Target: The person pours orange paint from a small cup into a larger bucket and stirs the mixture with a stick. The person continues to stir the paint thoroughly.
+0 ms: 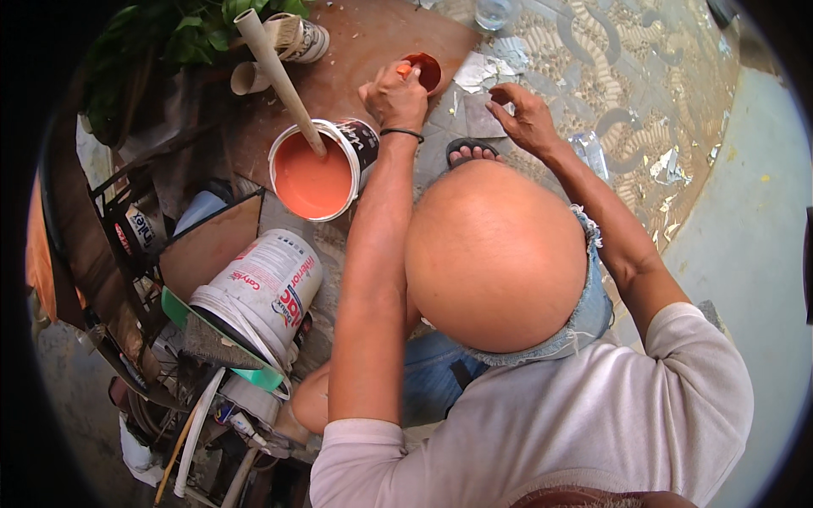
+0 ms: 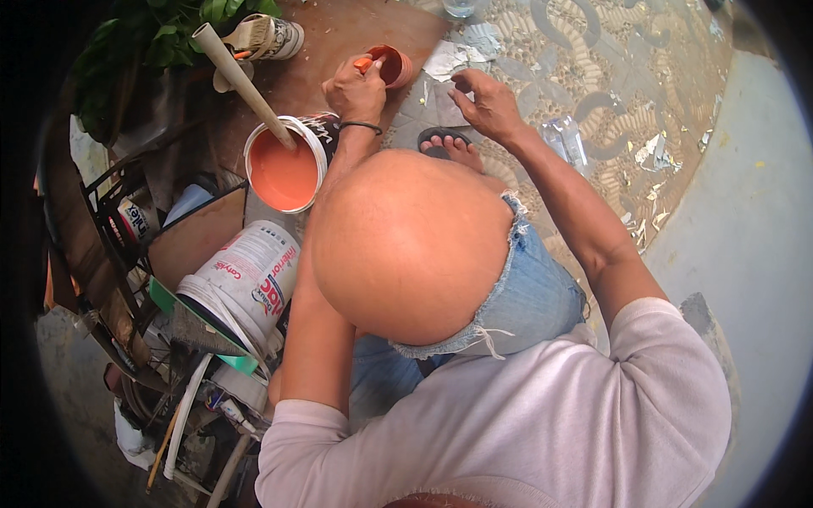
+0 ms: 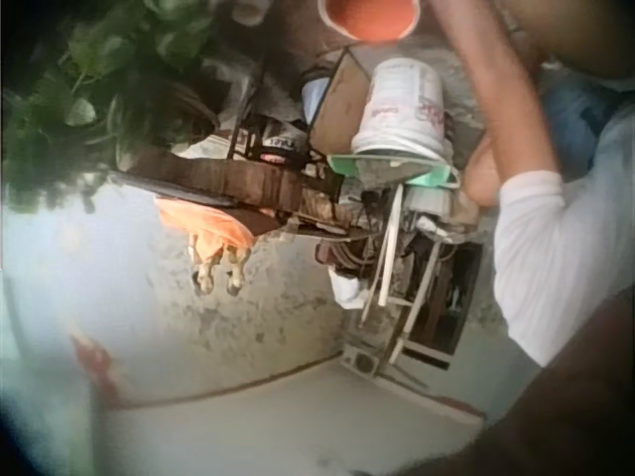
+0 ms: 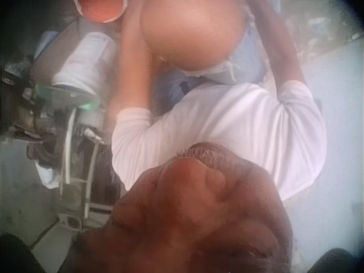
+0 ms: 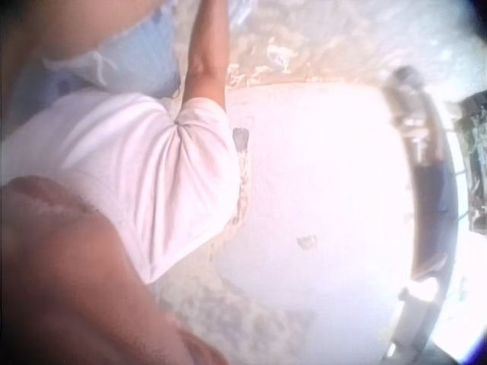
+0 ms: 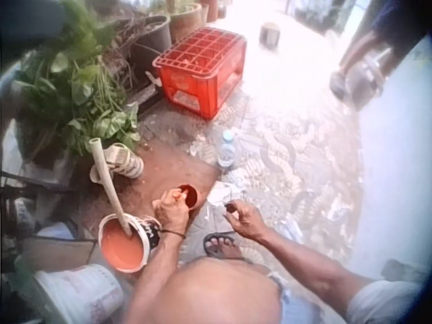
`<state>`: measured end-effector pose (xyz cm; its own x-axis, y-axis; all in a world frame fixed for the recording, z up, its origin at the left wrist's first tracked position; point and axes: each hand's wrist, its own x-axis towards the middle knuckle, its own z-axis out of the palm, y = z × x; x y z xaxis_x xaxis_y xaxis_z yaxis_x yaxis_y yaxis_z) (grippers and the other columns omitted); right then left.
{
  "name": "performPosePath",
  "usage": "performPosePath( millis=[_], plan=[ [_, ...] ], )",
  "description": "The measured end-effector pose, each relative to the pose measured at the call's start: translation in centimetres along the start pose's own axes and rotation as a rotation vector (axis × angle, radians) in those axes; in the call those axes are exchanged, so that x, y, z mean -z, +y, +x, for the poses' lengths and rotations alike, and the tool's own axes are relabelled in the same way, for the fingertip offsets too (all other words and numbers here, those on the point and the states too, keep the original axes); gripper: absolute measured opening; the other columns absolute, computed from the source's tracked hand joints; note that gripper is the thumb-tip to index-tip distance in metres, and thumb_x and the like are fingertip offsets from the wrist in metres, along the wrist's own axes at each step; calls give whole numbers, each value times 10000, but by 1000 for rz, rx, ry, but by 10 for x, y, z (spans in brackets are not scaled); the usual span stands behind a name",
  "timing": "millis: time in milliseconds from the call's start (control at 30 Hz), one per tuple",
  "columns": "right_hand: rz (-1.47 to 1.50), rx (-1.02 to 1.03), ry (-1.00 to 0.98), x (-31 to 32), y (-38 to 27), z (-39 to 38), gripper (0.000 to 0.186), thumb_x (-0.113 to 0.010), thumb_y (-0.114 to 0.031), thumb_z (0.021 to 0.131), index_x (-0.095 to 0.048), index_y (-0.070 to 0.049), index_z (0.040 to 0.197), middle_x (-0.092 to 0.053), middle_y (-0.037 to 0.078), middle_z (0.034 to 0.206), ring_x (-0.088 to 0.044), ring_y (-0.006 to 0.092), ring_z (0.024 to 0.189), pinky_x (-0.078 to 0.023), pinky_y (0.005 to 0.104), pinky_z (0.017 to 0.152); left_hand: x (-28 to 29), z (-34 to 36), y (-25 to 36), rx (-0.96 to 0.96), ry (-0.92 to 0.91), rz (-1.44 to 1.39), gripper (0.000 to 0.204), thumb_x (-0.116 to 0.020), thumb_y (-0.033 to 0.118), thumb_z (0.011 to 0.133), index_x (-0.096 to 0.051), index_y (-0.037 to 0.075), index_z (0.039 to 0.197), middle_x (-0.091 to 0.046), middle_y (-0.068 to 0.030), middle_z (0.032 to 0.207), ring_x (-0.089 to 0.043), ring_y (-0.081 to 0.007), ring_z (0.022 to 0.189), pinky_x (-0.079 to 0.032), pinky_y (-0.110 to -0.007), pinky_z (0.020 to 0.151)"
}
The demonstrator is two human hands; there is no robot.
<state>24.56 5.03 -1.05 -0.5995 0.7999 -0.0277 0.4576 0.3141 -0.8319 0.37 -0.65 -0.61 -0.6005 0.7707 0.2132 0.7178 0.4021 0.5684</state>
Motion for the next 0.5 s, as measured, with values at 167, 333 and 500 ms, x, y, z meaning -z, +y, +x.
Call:
performPosePath(
  millis=[167, 333, 500],
  plan=[
    [3, 48, -5, -4, 0, 0, 269, -736, -197, 967, -702, -38, 1181, -764, 147, 1052, -762, 309, 943, -602, 401, 816, -6, -5, 1, -80, -37, 78, 156, -776, 205, 868, -786, 126, 1002, -776, -90, 983, -698, -281, 914, -403, -408, 925],
    [5, 160, -11, -6, -40, 32, 286, -733, -213, 961, -706, -55, 1198, -746, 151, 1062, -748, 315, 923, -596, 405, 810, 9, 11, 12, 11, -94, 36, 168, -773, 224, 875, -770, 118, 1005, -770, -132, 974, -720, -340, 911, -472, -469, 877],
    [112, 255, -131, -17, -82, 88, 369, -752, -208, 887, -702, -55, 1220, -718, 169, 1053, -724, 346, 961, -574, 432, 836, 29, 0, 26, 131, -20, -166, 214, -833, 220, 862, -746, 92, 1010, -756, -150, 895, -740, -368, 835, -556, -486, 762]
  ],
)
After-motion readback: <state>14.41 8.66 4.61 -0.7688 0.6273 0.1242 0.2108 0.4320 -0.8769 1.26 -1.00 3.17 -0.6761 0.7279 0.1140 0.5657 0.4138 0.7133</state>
